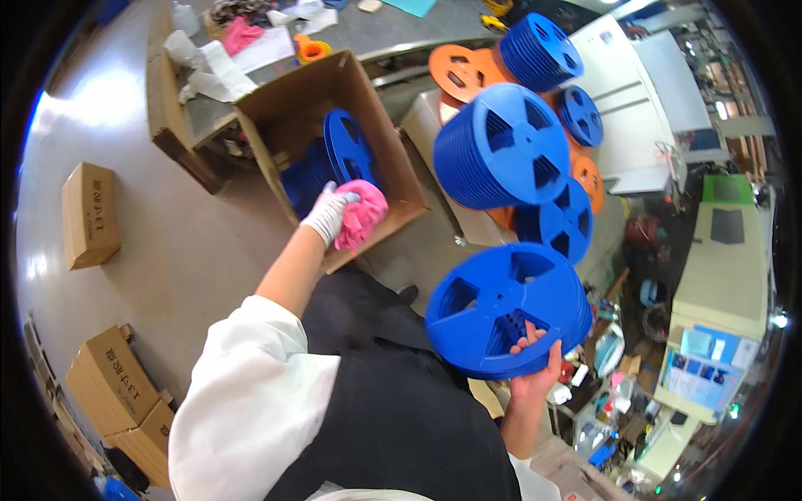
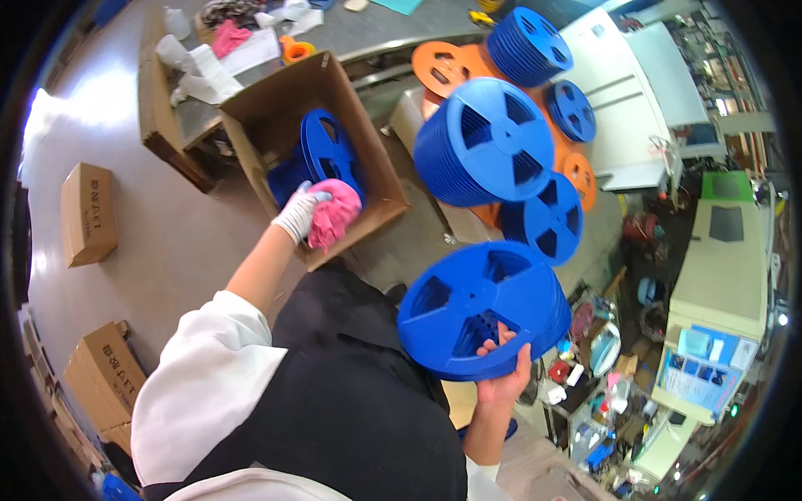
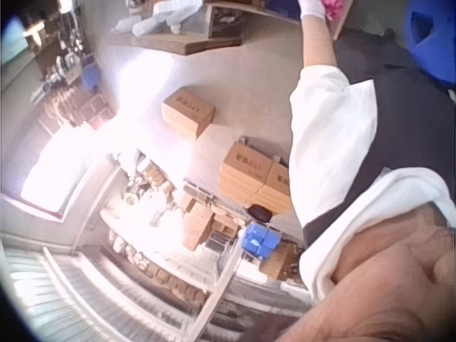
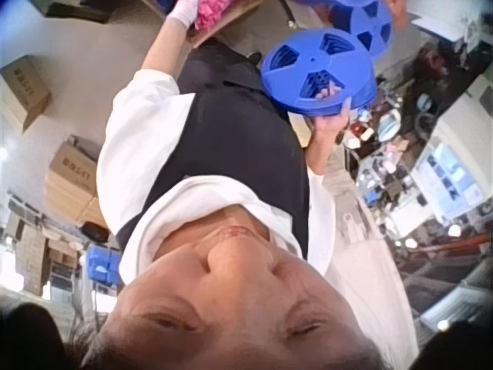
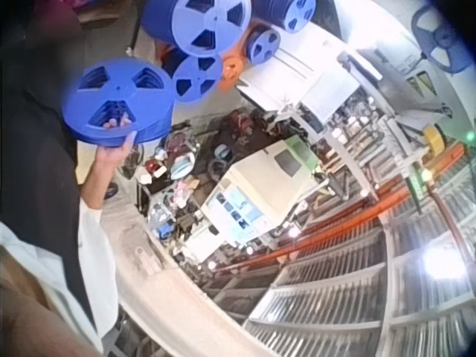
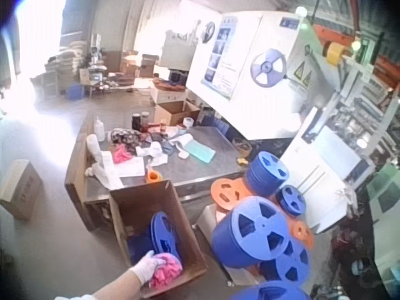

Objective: The person wipes the surface of blue plastic spools with a pink cloth, then places them into a cardboard box. The person repeats this process for multiple spools.

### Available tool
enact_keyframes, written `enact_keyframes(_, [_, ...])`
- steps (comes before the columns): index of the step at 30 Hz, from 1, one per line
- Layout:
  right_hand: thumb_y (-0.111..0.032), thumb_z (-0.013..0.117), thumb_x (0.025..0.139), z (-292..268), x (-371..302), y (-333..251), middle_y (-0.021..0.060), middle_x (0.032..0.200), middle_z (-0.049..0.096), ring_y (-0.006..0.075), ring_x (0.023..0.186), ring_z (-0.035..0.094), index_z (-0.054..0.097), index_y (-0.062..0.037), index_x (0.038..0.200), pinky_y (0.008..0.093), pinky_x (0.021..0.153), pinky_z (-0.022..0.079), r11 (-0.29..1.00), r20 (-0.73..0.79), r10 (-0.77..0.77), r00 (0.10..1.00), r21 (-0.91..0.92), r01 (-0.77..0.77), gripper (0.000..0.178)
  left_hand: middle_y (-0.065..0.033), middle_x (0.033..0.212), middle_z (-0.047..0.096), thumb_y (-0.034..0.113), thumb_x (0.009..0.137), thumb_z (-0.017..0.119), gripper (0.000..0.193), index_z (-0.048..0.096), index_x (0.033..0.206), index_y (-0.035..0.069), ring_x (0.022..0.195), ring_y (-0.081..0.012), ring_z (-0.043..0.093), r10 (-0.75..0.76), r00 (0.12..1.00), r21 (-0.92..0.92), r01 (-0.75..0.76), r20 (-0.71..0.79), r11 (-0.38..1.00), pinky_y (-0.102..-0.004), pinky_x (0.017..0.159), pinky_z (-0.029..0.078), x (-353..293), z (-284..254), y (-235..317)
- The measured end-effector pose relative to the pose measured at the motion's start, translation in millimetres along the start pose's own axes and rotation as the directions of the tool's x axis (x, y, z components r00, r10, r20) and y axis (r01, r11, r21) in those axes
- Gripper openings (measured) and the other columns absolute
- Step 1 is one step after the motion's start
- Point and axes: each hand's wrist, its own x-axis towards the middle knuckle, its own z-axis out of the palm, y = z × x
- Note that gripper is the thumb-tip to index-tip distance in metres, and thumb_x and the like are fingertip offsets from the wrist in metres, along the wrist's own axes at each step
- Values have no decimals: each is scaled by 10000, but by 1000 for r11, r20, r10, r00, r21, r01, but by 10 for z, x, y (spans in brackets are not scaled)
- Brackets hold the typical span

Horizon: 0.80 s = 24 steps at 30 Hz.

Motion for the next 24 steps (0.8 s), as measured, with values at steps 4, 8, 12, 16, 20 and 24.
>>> enact_keyframes(4, [-449, 502, 1002, -103, -172, -178, 259, 1506, 394, 210, 747, 622, 610, -6, 1148, 357, 705, 531, 981, 138, -116, 984, 172, 92, 479, -194, 1379, 516, -52, 782, 723, 962, 182, 1570, 54, 1208, -281, 555, 45, 994, -122, -33, 96, 992, -378, 1013, 476, -537, 540, 387])
enact_keyframes(8, [-443, 548, 990, -314, -201, -336, 275, 1576, 265, 153, 697, 570, 581, 4, 1155, 320, 670, 471, 928, 372, -223, 901, 365, 79, 478, -148, 1375, 531, -20, 782, 729, 884, 275, 1535, 66, 1229, -247, 542, 266, 935, 73, -290, 235, 954, -341, 1064, 424, -789, 434, 410])
enact_keyframes(12, [-418, 571, 992, -288, -258, -354, 275, 1602, 196, 104, 651, 544, 537, 4, 1112, 285, 638, 440, 865, 465, -303, 832, 501, 35, 440, -108, 1300, 552, 38, 712, 783, 751, 444, 1380, 76, 1189, -237, 540, 474, 843, 406, -538, 255, 738, -322, 1065, 415, -1039, 569, 597])
enact_keyframes(16, [-418, 566, 996, -180, -251, -298, 272, 1606, 185, 85, 599, 527, 529, 4, 1099, 269, 600, 427, 844, 520, -320, 792, 536, -11, 435, -121, 1355, 529, 15, 687, 805, 726, 479, 1332, 86, 1229, -252, 540, 553, 788, 556, -597, 271, 579, -327, 1085, 410, -1211, 708, 774])
enact_keyframes(20, [-423, 582, 987, -80, -226, -244, 275, 1600, 204, 74, 571, 518, 547, 2, 1077, 260, 600, 431, 849, 518, -288, 806, 527, -36, 436, -121, 1403, 509, -12, 691, 804, 749, 468, 1354, 87, 1268, -269, 529, 619, 679, 505, -723, 394, 471, -341, 1112, 403, -1446, 774, 945])
enact_keyframes(24, [-421, 598, 976, -29, -201, -208, 274, 1601, 205, 79, 597, 532, 557, -1, 1074, 264, 611, 436, 844, 484, -233, 843, 532, -72, 434, -94, 1358, 535, 4, 723, 801, 708, 491, 1353, 95, 1245, -255, 547, 627, 638, 461, -765, 447, 449, -341, 1078, 444, -1606, 791, 913])
